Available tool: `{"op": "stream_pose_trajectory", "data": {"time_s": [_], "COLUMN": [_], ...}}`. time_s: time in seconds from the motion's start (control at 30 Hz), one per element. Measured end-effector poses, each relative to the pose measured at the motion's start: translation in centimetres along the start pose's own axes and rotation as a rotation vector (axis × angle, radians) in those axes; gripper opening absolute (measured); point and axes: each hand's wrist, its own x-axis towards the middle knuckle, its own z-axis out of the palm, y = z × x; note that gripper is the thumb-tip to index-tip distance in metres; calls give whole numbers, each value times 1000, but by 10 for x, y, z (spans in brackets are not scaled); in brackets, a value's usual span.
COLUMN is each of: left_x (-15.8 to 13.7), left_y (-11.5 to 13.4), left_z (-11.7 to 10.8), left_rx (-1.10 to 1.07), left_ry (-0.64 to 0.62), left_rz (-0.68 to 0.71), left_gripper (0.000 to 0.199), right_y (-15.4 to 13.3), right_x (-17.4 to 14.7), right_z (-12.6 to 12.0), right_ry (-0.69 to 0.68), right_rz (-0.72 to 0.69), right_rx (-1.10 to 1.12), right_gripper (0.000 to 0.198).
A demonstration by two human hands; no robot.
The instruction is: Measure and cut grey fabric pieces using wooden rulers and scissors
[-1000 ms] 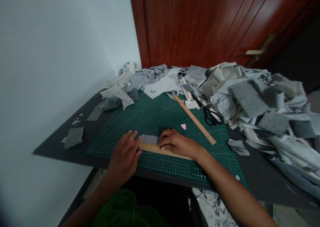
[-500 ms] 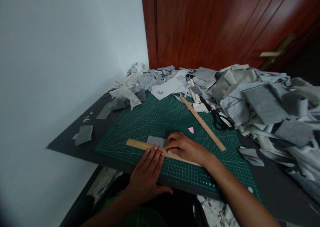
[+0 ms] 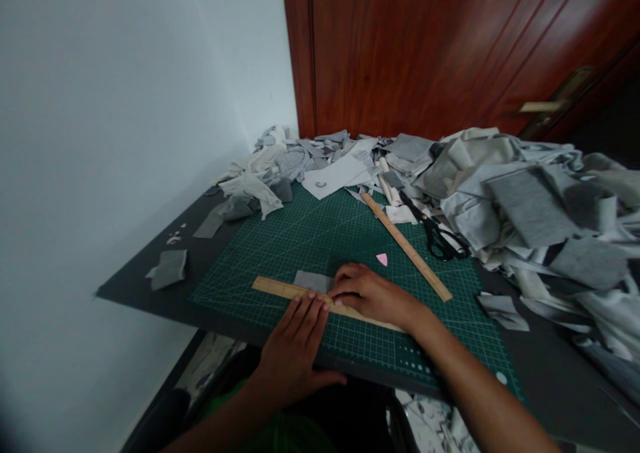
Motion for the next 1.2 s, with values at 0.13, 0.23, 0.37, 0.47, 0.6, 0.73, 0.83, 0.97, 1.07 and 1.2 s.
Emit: {"op": "stream_pose_trajectory", "data": {"time_s": [0.13,0.23,0.37,0.47,0.6,0.73,0.83,0.97,1.07,1.2], "left_x": [1,2,3,6,14,28,38,43,42,41], "left_y": [1,1,2,3,5,4,1,-3,-4,-5], "left_z": [2,6,11,10,1,-9,-14,-15,-13,-13], "left_rx": [-2,-4,-12,-13,-31,-52,-66,-96,-79,-72], "left_ry": [12,45,105,122,55,-4,-30,-45,-15,-2], "left_rz": [-26,-42,-56,-62,-97,-143,-150,-124,-103,-84], "left_gripper": [113,117,124,129,126,116,102,83,83,80], "right_y": [13,27,43,50,54,48,32,4,-10,-20], "right_x": [-5,-12,-24,-28,-29,-26,-17,-2,4,3], "right_z": [-15,-33,-46,-45,-45,-46,-39,-14,5,8], "right_ry": [228,474,407,354,415,537,534,312,204,146], "right_rz": [103,435,986,1055,1066,997,681,290,266,320], "right_rx": [-125,-449,-832,-816,-727,-613,-380,-47,-83,-254], "right_gripper": [30,30,34,30,22,16,15,12,14,14]}}
